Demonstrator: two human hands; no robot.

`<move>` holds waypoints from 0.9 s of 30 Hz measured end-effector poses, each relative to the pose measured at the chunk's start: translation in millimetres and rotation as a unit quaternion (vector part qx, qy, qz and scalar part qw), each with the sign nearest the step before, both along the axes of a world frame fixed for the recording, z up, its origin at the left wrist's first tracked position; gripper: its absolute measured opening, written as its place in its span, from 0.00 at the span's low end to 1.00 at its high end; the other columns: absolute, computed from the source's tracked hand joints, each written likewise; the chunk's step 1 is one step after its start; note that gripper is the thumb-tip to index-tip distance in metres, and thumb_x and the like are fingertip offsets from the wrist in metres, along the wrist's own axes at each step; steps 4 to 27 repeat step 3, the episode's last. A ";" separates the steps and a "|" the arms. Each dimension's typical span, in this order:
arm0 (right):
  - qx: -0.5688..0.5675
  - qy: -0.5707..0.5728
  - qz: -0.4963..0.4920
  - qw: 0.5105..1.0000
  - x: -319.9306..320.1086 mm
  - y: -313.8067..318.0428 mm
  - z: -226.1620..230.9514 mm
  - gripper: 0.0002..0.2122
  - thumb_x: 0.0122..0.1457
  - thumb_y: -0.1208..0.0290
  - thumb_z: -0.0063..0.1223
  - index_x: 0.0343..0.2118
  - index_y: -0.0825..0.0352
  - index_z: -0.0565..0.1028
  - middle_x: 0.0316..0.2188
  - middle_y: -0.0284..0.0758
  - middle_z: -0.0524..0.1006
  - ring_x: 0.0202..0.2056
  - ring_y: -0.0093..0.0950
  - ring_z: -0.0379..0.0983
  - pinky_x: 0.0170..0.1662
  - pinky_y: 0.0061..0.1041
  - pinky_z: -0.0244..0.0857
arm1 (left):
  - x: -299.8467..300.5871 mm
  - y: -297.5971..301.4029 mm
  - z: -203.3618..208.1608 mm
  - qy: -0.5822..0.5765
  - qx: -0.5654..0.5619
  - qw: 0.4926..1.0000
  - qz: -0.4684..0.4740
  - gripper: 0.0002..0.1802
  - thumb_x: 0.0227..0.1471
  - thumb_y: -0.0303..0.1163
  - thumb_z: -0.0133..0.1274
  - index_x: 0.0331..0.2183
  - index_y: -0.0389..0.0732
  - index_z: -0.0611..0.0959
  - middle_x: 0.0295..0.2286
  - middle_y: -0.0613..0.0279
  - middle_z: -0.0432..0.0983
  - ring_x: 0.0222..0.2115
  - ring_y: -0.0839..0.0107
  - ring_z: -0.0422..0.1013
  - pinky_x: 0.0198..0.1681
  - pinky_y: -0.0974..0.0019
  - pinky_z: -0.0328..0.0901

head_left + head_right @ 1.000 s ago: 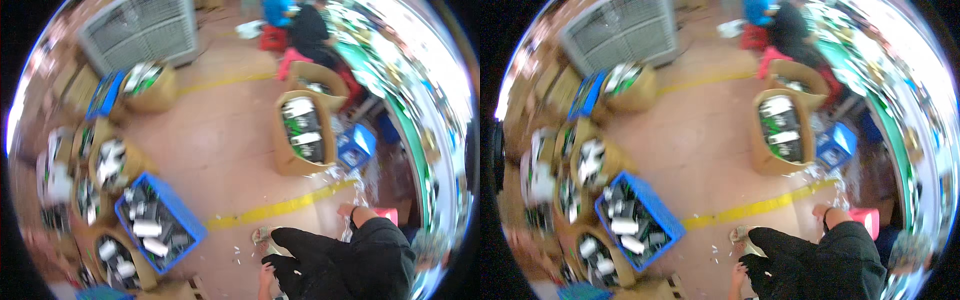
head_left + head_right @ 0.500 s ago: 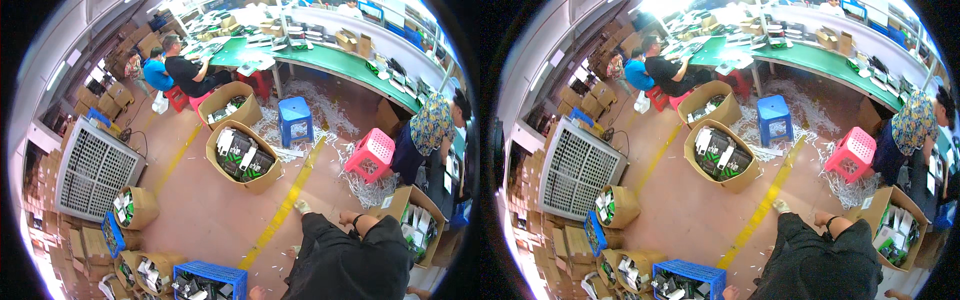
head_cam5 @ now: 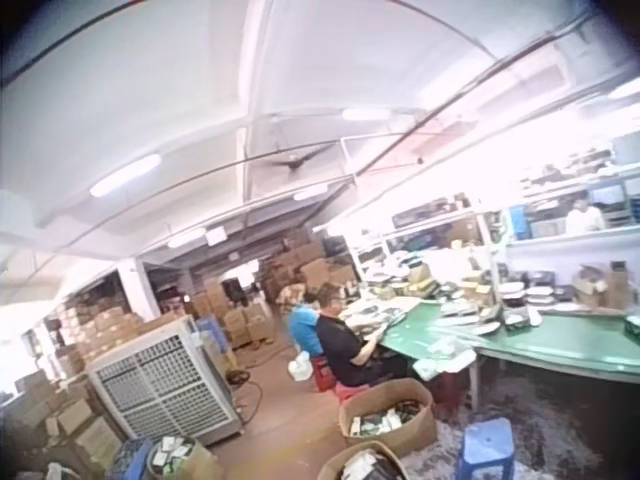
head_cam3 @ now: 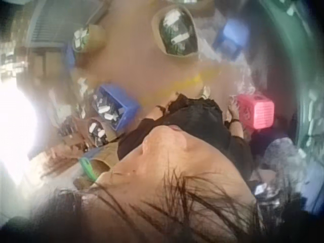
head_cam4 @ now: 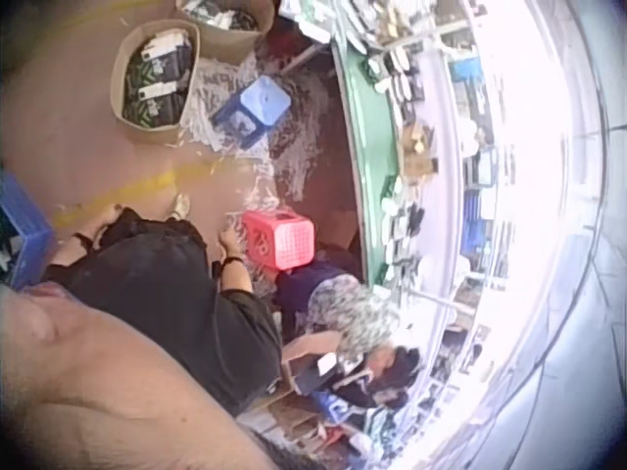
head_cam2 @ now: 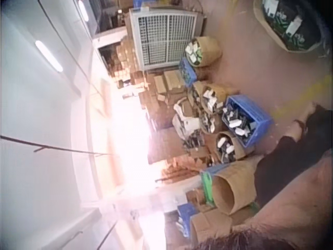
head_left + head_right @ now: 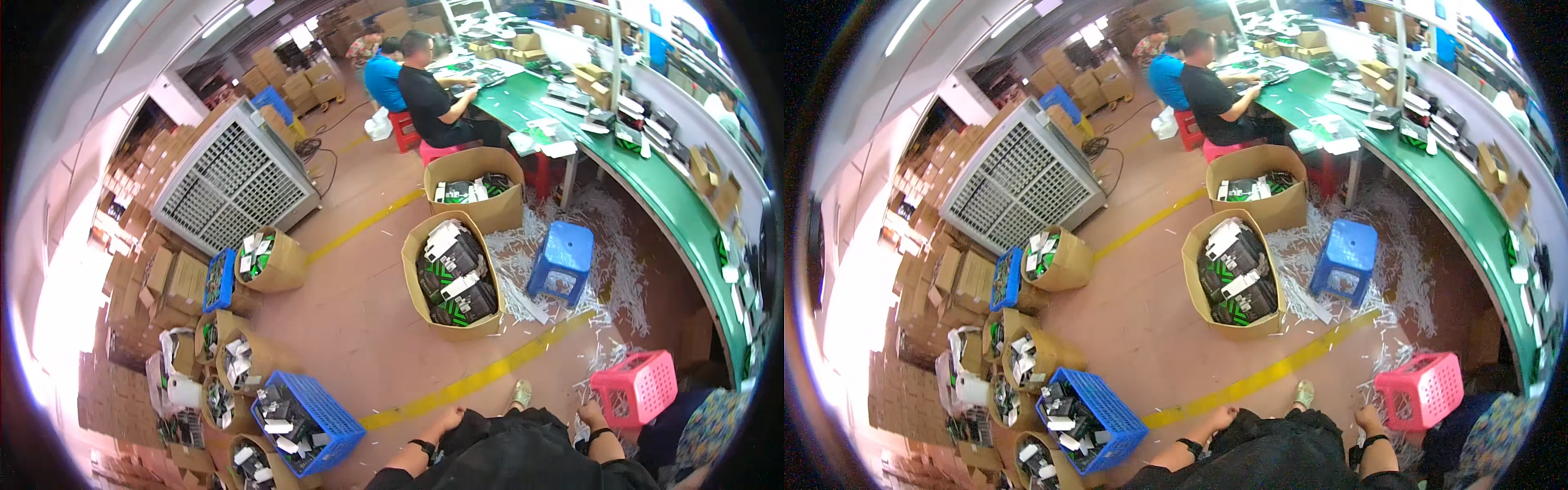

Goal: The person is packaging gaming mice into retail boxes on a factory assembly line.

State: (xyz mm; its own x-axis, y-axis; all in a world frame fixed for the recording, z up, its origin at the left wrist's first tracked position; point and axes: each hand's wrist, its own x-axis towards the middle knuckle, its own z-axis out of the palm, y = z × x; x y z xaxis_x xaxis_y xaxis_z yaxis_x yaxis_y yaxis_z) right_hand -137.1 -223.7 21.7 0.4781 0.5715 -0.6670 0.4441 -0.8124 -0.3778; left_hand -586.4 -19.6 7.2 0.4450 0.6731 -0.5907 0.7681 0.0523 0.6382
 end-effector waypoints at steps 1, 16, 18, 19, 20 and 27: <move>-0.007 0.000 -0.024 1.000 18.2 4.8 0.8 0.17 0.52 0.66 0.49 0.39 0.73 0.81 0.40 0.56 0.79 0.47 0.50 0.77 0.56 0.41 0.68 | 14.8 10.1 -0.8 -0.002 0.002 1.000 0.018 0.16 0.57 0.35 0.50 0.42 0.37 0.84 0.42 0.43 0.81 0.43 0.54 0.77 0.49 0.52 0.69; -0.013 -0.007 -0.026 1.000 57.3 30.1 7.3 0.19 0.53 0.68 0.48 0.43 0.74 0.80 0.42 0.56 0.79 0.50 0.50 0.76 0.57 0.39 0.67 | 44.5 29.4 -1.9 -0.114 -0.166 0.954 0.222 0.20 0.56 0.45 0.57 0.47 0.45 0.83 0.49 0.46 0.78 0.44 0.49 0.77 0.52 0.48 0.68; -0.013 -0.007 -0.026 1.000 57.3 30.1 7.3 0.19 0.53 0.68 0.48 0.43 0.74 0.80 0.42 0.56 0.79 0.50 0.50 0.76 0.57 0.39 0.67 | 44.5 29.4 -1.9 -0.114 -0.166 0.954 0.222 0.20 0.56 0.45 0.57 0.47 0.45 0.83 0.49 0.46 0.78 0.44 0.49 0.77 0.52 0.48 0.68; -0.013 -0.007 -0.026 1.000 57.3 30.1 7.3 0.19 0.53 0.68 0.48 0.43 0.74 0.80 0.42 0.56 0.79 0.50 0.50 0.76 0.57 0.39 0.67 | 44.5 29.4 -1.9 -0.114 -0.166 0.954 0.222 0.20 0.56 0.45 0.57 0.47 0.45 0.83 0.49 0.46 0.78 0.44 0.49 0.77 0.52 0.48 0.68; -0.013 -0.007 -0.026 1.000 57.3 30.1 7.3 0.19 0.53 0.68 0.48 0.43 0.74 0.80 0.42 0.56 0.79 0.50 0.50 0.76 0.57 0.39 0.67 | 44.5 29.4 -1.9 -0.114 -0.166 0.954 0.222 0.20 0.56 0.45 0.57 0.47 0.45 0.83 0.49 0.46 0.78 0.44 0.49 0.77 0.52 0.48 0.68; -0.013 -0.007 -0.026 1.000 57.3 30.1 7.3 0.19 0.53 0.68 0.48 0.43 0.74 0.80 0.42 0.56 0.79 0.50 0.50 0.76 0.57 0.39 0.67 | 44.5 29.4 -1.9 -0.114 -0.166 0.954 0.222 0.20 0.56 0.45 0.57 0.47 0.45 0.83 0.49 0.46 0.78 0.44 0.49 0.77 0.52 0.48 0.68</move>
